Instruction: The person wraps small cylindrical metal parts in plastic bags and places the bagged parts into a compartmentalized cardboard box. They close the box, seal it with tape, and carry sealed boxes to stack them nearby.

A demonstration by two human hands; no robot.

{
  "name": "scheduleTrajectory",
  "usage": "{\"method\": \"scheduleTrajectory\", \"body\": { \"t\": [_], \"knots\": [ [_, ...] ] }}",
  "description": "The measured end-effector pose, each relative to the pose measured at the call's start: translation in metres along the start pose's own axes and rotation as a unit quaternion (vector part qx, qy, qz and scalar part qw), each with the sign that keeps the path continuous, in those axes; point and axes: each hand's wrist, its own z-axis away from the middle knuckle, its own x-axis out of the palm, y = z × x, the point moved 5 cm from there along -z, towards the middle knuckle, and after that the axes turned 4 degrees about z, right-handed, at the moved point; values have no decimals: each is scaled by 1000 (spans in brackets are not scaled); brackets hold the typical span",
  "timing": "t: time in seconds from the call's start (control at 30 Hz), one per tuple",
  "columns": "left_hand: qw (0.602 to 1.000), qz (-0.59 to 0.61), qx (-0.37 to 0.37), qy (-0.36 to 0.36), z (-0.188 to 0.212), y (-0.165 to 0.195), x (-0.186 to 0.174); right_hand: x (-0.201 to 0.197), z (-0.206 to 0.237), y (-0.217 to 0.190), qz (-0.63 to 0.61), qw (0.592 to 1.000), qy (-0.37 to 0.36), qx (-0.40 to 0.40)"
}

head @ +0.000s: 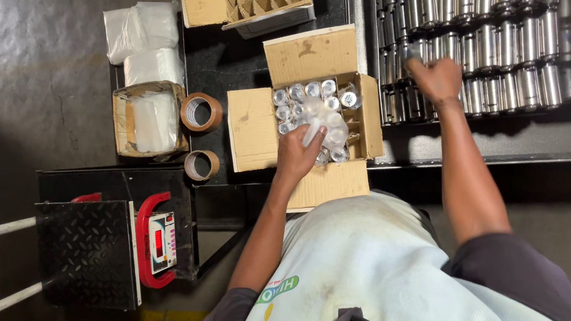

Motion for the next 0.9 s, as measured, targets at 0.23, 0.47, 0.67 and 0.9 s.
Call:
{"method": "scheduleTrajectory", "body": {
  "t": [0.23,0.47,0.67,0.9],
  "knots": [
    [998,46,-42,-16,-3,-16,25,49,134,-29,-107,965,-194,-141],
    [869,435,-217,-89,-9,-56,65,90,135,-28,-344,889,-276,-123],
    [859,428,-276,-40,2,-114,51,97,122,-12,28,938,-158,-307],
    [855,460,-238,-21,24,-128,53,110,98,-30,172,898,-339,-222]
  ]
}}
